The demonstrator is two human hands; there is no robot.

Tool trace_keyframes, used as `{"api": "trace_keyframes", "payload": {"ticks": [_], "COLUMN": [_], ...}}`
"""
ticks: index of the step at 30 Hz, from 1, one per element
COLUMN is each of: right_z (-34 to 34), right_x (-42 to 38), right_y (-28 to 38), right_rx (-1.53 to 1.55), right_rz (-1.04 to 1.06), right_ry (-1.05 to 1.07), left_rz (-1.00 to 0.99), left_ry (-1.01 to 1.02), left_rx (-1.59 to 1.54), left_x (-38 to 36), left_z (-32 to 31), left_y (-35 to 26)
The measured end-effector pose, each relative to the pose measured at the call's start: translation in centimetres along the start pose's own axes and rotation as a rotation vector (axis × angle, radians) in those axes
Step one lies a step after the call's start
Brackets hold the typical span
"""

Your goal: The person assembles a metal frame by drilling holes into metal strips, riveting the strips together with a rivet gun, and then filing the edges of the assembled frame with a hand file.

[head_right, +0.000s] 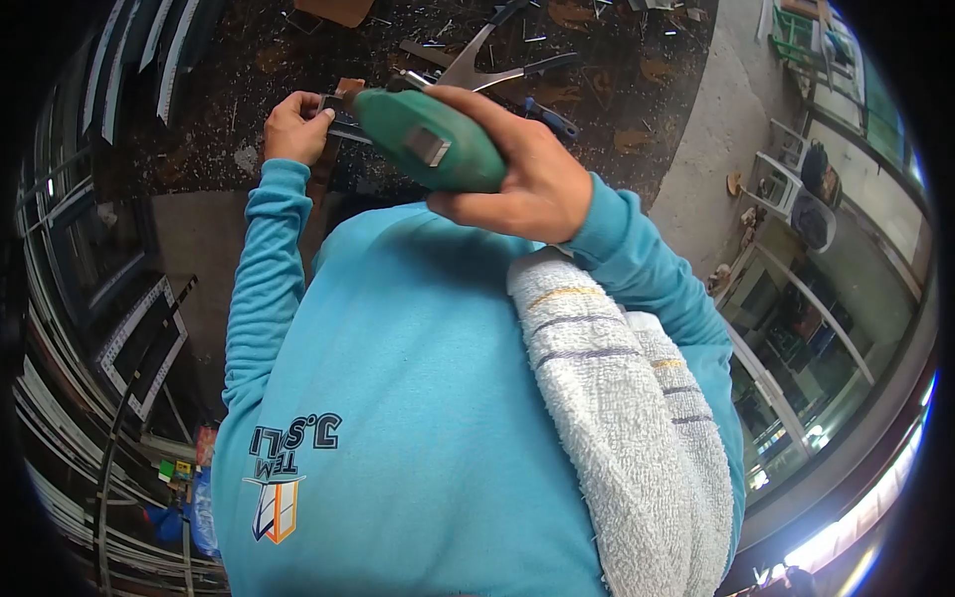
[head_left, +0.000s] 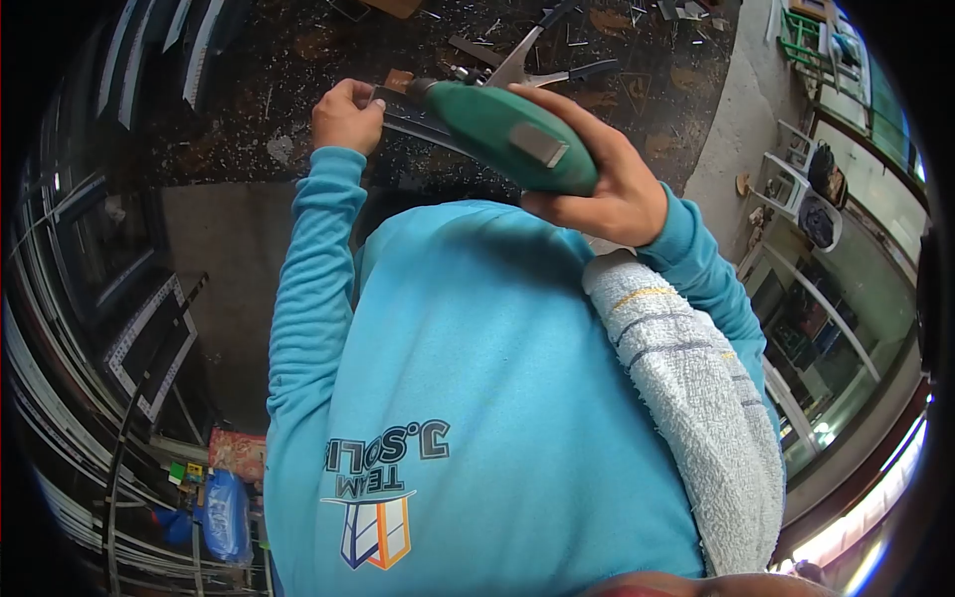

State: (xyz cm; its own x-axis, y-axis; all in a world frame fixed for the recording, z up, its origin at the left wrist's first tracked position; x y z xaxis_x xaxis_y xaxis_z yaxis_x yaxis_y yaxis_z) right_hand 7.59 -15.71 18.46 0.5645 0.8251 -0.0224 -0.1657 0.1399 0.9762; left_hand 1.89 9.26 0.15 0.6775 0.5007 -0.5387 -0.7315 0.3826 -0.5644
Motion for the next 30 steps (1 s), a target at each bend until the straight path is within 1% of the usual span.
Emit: {"api": "trace_keyframes", "payload": {"ticks": [1,4,11,17,20,30], "right_z": [-0.3,-1.0,-1.4,-1.9,-2.1,-3.1], "right_x": [0.7,1.5,2.5,3.0,3.2,1.4], "right_y": [0.5,-0.6,-1.1,0.0,0.1,-1.1], "right_rx": [0.020,-0.106,-0.170,-0.196,-0.232,-0.208], "right_rz": [-0.151,-0.029,-0.003,-0.089,-0.101,0.022], "right_ry": [0.075,0.141,0.174,0.231,0.229,0.156], "left_rz": [0.001,0.019,0.018,0.028,0.012,0.019], "left_ry": [-0.005,-0.013,-0.033,-0.039,-0.057,-0.059], "left_rx": [-0.005,-0.027,-0.057,-0.084,-0.098,-0.081], "left_x": [-0.2,-0.6,-0.5,-0.7,-0.7,-0.8], "left_z": [-0.1,0.0,-0.4,-0.4,-0.5,-0.5], "left_y": [0.1,-0.3,0.2,-0.1,0.1,-0.5]}}
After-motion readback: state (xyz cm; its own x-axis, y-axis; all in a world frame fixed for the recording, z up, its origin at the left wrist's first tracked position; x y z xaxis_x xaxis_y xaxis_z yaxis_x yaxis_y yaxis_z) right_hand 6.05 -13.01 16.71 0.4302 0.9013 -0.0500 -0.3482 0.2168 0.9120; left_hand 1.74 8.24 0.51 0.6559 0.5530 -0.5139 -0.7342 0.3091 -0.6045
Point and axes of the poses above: each hand's wrist, its own x-axis towards the middle knuckle, its own z-axis out of the back of the hand, y = z × x, the point moved 2 cm from there along x, towards the middle knuckle, and after that the axes turned 13 degrees about z, right-handed, at the moved point
